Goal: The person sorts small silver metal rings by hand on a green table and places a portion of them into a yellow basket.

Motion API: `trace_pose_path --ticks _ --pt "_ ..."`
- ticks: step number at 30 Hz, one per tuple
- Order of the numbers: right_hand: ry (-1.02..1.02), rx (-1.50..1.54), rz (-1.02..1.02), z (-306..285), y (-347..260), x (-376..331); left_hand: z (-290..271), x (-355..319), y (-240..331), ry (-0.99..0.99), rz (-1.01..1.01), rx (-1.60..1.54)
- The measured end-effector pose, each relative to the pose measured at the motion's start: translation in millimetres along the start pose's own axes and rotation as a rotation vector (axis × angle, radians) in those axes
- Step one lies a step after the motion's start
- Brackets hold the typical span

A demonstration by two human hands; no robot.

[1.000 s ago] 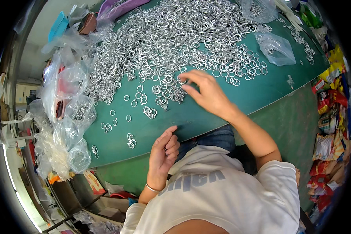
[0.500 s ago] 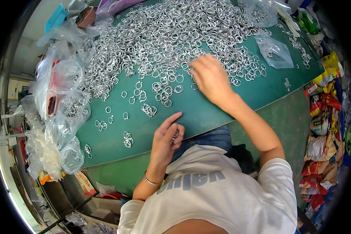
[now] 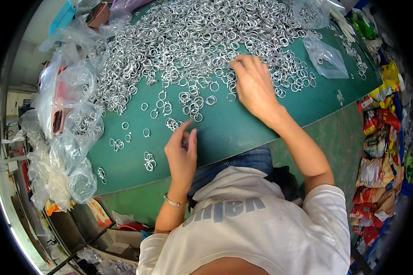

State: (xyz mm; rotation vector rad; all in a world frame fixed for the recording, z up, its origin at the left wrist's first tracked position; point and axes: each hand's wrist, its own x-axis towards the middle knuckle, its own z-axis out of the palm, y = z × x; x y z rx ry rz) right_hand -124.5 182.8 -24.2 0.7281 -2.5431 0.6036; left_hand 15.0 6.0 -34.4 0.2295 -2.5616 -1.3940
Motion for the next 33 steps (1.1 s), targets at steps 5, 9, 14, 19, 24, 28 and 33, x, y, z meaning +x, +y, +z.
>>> trace_pose_path --ticks 5,9,14,19,24,28,33 --pt "-0.206 0.231 -0.195 4 -32 -7 0 27 4 0.004 0.136 0.43" --pt "-0.22 0.196 -0.132 0 -22 -13 -17 39 -20 0.186 0.131 0.505" --pt "-0.189 0.31 -0.052 2 -20 -20 -18 27 1 0.031 0.003 -0.018" --pt "-0.248 0.501 -0.171 -21 -44 -27 -5 17 18 -0.314 -0.769 -1.231" --pt "-0.098 0.523 -0.045 -12 -26 -28 8 11 8 -0.456 -0.867 -1.257" --pt "-0.14 0.072 -0.1 4 -29 -17 12 8 15 -0.455 -0.944 -1.406" --pt "-0.046 0.109 -0.061 8 -24 -19 1 6 9 -0.413 -0.794 -1.338"
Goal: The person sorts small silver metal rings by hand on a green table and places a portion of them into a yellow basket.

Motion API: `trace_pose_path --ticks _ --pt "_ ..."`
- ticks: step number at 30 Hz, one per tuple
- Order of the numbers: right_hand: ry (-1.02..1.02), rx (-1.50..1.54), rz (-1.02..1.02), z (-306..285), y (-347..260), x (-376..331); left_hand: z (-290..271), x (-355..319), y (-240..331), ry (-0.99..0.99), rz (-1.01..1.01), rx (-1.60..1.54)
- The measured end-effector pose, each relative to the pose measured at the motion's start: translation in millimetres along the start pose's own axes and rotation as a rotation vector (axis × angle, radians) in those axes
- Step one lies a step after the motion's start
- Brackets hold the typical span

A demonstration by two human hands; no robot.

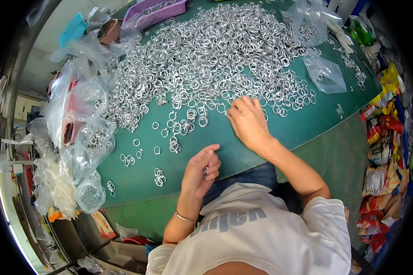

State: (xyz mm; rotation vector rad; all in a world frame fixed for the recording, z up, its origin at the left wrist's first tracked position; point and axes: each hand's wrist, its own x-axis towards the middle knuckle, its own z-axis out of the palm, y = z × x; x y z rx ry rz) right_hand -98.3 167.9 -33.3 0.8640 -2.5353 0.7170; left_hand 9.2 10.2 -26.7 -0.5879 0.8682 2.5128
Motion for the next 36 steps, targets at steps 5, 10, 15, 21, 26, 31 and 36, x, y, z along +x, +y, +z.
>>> trace_pose_path --ticks 5,10,15,21,26,31,36 --pt "0.008 0.254 0.035 -16 -11 1 -1 -4 3 0.025 -0.029 -0.113" --pt "-0.168 0.395 -0.175 -2 -31 -6 0 -9 -5 0.056 0.12 0.048" --pt "-0.147 0.324 -0.116 -2 -34 23 -10 -23 -3 0.109 0.176 0.156" --pt "-0.385 0.224 -0.367 35 -27 33 -7 -6 3 0.071 0.175 0.178" --pt "-0.231 0.3 -0.144 11 13 26 -18 -15 20 0.191 0.352 0.155" --pt "-0.014 -0.014 0.042 -3 7 27 -18 -14 12 0.183 0.368 0.14" --pt "-0.118 0.21 -0.211 21 -35 31 -9 -10 -1 0.076 0.229 0.236"
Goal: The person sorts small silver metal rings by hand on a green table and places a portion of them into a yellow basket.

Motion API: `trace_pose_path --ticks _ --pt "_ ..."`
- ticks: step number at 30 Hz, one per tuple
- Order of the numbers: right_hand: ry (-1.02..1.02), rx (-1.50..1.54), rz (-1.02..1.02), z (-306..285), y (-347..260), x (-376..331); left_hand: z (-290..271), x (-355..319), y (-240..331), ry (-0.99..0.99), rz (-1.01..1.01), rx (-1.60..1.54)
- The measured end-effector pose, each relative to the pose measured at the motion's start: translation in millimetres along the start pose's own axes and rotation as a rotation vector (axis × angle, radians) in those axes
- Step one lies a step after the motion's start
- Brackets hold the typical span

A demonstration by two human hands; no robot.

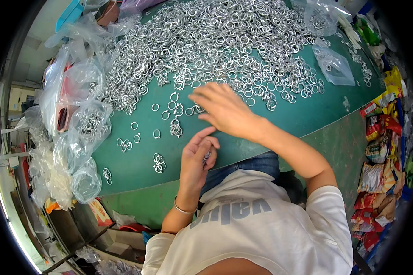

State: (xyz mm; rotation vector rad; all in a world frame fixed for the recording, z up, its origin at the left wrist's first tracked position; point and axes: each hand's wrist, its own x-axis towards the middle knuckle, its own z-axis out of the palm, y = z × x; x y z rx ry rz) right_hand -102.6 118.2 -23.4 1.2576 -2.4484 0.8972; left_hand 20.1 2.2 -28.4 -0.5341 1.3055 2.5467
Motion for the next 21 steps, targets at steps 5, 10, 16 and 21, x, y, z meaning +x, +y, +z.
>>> trace_pose_path --ticks 5,10,16,21 --pt "-0.144 0.109 0.031 6 16 3 -3 -8 5 0.001 -0.026 0.02" --pt "-0.231 0.26 0.169 -16 19 1 -7 -8 5 0.066 -0.008 -0.027" --pt "-0.098 -0.006 0.052 -10 23 -2 0 -3 1 0.009 -0.028 -0.032" --pt "-0.241 0.032 0.122 -11 22 -6 3 -3 0 0.029 -0.045 -0.04"
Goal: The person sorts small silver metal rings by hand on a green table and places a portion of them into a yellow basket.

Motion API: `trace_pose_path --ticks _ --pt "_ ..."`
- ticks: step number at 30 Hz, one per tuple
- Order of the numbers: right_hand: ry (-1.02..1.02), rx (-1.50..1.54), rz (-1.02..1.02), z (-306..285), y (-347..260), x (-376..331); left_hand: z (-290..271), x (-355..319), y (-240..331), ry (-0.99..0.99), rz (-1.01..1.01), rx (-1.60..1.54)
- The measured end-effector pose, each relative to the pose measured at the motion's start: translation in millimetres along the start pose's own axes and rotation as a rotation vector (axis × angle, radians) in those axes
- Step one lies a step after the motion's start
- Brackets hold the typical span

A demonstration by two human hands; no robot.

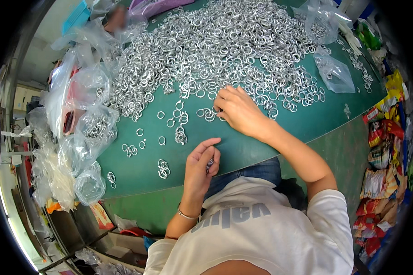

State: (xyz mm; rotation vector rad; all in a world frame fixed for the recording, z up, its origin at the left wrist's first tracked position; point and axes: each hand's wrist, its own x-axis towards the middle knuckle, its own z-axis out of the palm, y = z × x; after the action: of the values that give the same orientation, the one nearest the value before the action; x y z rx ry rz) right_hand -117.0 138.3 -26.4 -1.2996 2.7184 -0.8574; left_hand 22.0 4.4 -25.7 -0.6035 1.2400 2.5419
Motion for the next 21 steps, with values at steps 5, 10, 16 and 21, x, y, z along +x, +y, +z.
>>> trace_pose_path --ticks 5,10,16,21 --pt "0.082 -0.114 -0.087 4 3 4 1 4 -1 -0.016 0.009 -0.002" --pt "0.072 0.056 -0.001 -3 0 9 3 7 4 0.0 -0.032 -0.101" --pt "-0.326 0.553 -0.019 -29 -29 6 16 9 13 0.089 -0.222 -0.467" --pt "-0.107 0.468 0.135 -23 -15 27 -14 11 -10 -0.11 -0.213 -0.48"
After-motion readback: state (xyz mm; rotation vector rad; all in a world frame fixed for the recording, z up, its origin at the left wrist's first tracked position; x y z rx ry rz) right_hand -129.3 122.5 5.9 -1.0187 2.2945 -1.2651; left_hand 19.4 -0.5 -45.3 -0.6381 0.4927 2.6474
